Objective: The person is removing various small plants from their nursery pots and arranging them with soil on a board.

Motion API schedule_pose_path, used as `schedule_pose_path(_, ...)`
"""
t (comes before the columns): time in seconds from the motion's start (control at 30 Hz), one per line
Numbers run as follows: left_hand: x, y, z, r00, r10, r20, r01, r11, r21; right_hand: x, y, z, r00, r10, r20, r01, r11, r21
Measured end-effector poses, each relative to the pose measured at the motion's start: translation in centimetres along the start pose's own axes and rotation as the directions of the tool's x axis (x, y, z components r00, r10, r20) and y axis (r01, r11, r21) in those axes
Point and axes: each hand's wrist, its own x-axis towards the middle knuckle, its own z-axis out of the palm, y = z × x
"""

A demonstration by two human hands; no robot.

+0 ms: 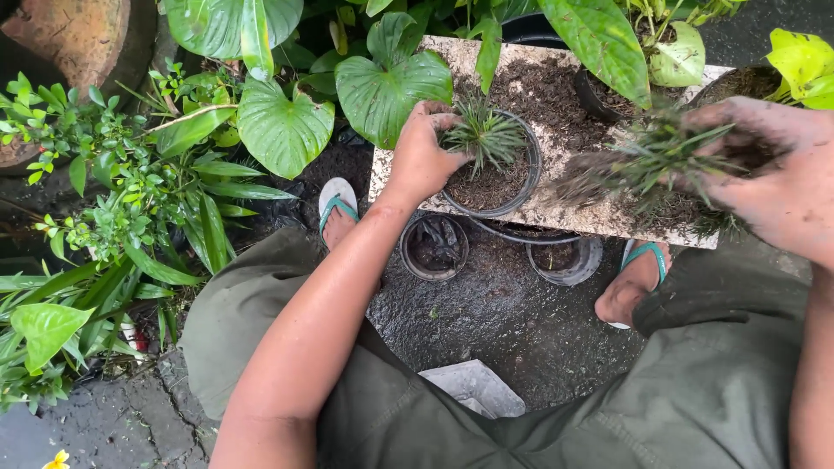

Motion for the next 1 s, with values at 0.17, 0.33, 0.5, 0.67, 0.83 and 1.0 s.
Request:
schedule_pose_path(0.17,0.2,-0.3,-0.4,1.000,-0.011,0.022,0.013,0.991,-0.133,2.8,-6.2,4.2,0.990,-0.010,0.137,0.014,1.000,-0.024)
schedule_pose_path(0.33,0.6,-0.3,-2.3,0.998,0.031,-0.055,-0.041,0.983,-0.178,5.0,-8.2,8.7,0.985,-0.014,0.171,0.049,0.979,-0.200)
schedule_pose_path(0.5,0.5,-0.2,-3.7,0.996,-0.071,0.062,0.089,0.928,-0.362,6.1,-10.0,9.8,0.977,0.054,0.205,0.041,0.901,-0.432)
schedule_pose_path(0.67,0.2,0.7,-4.8,0.994,-0.031,0.109,0.070,0.922,-0.380,6.8,-6.7,10.8,0.981,-0.072,0.183,0.161,0.823,-0.544)
schedule_pose_path(0.83,-0.2,0.3,-3.8,0.979,0.005,0.204,0.065,0.940,-0.335,6.8,-7.1,11.8,0.986,-0.065,0.155,0.124,0.901,-0.417)
schedule_pose_path(1.0,0.6,-2.5,-0.9,0.977,-0.093,0.191,0.131,0.971,-0.198,6.1,-9.6,10.1,0.979,-0.131,0.158,0.178,0.923,-0.342)
